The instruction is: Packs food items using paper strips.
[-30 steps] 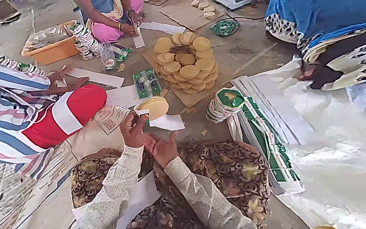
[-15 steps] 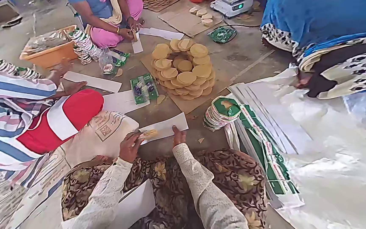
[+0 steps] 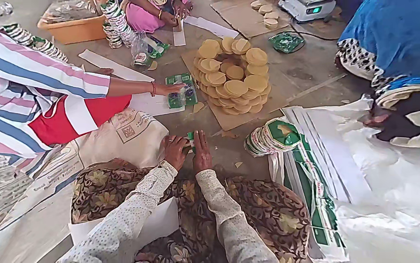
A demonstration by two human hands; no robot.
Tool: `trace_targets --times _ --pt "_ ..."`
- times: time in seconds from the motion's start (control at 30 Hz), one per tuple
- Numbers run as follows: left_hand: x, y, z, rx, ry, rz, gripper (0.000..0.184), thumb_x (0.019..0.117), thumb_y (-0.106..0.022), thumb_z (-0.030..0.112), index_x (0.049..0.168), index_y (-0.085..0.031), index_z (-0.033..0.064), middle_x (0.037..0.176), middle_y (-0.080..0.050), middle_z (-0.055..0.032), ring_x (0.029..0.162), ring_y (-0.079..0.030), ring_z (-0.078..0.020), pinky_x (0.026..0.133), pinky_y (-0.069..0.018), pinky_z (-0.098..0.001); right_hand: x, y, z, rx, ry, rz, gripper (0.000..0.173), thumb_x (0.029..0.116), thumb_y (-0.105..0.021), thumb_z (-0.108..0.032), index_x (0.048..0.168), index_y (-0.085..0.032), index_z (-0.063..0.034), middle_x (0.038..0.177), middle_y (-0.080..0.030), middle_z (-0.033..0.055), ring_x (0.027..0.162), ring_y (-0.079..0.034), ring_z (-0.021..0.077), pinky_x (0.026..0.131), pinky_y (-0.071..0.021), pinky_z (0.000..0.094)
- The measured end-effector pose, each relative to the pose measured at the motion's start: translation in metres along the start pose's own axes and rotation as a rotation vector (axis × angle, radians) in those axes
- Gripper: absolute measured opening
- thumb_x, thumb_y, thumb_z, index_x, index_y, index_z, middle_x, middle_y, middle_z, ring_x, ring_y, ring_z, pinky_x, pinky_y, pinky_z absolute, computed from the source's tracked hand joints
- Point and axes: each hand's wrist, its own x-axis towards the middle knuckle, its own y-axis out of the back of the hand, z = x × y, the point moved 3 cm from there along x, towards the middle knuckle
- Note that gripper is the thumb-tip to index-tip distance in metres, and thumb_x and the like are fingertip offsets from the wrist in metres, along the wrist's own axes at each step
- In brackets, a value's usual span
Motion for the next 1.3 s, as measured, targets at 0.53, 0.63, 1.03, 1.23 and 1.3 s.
trace_targets --times 0.53,0.63,1.03,1.23,1.3 --pt "0.008 0.003 -0.049 -0.169 -0.037 0.032 0.022 0.0916 -0.07 0.014 0.11 -0.078 0.0045 0.112 -0.073 -0.0191 0.121 -0.059 -0.046 0.11 -0.0294 -0.068 0.007 0.01 0.044 0.749 -0.686 0.311 0.051 0.1018 -0.045 0.008 0.151 -0.036 0.0123 0.152 -0.044 0.0312 0.14 -0.047 0.0306 0.116 -0.0382 0.0364" --pt "0.017 0.002 -0.024 -0.069 -0.04 -0.122 0.023 0.0945 -0.068 0.015 0.113 -0.078 0.0076 0.113 -0.072 -0.0182 0.123 -0.058 -0.0431 0.114 -0.0243 -0.0668 0.007 0.01 0.031 0.339 -0.317 0.133 0.048 0.0998 -0.038 0.011 0.147 -0.047 0.0088 0.151 -0.05 0.0272 0.141 -0.051 0.0359 0.118 -0.0384 0.0441" --pt "0.022 -0.008 -0.002 -0.262 0.192 -0.118 0.08 0.0853 -0.072 0.0 0.155 -0.032 -0.0065 0.118 -0.069 -0.0227 0.126 -0.056 -0.0417 0.122 -0.0169 -0.0586 0.004 -0.009 -0.006 -0.222 -0.052 -0.226 0.08 0.0852 -0.051 0.018 0.158 -0.042 -0.0152 0.163 -0.026 0.0333 0.141 -0.043 0.053 0.102 -0.0515 0.0523" --pt "0.021 -0.013 -0.004 -0.334 0.202 -0.072 0.078 0.0859 -0.071 -0.001 0.154 -0.032 -0.0077 0.119 -0.069 -0.0243 0.127 -0.055 -0.0439 0.122 -0.0197 -0.0575 0.007 -0.013 -0.014 -0.323 -0.068 -0.206 0.072 0.0914 -0.051 0.012 0.159 -0.04 -0.0129 0.161 -0.028 0.0354 0.141 -0.044 0.0531 0.101 -0.0519 0.0513" --pt "0.021 -0.013 -0.006 -0.365 0.223 -0.076 0.077 0.0863 -0.071 -0.001 0.154 -0.033 -0.0081 0.121 -0.068 -0.0262 0.129 -0.053 -0.0451 0.121 -0.0224 -0.0565 0.009 -0.011 -0.02 -0.366 -0.093 -0.277 0.075 0.0918 -0.052 0.009 0.161 -0.035 -0.0146 0.163 -0.024 0.035 0.146 -0.037 0.0512 0.11 -0.0448 0.0517"
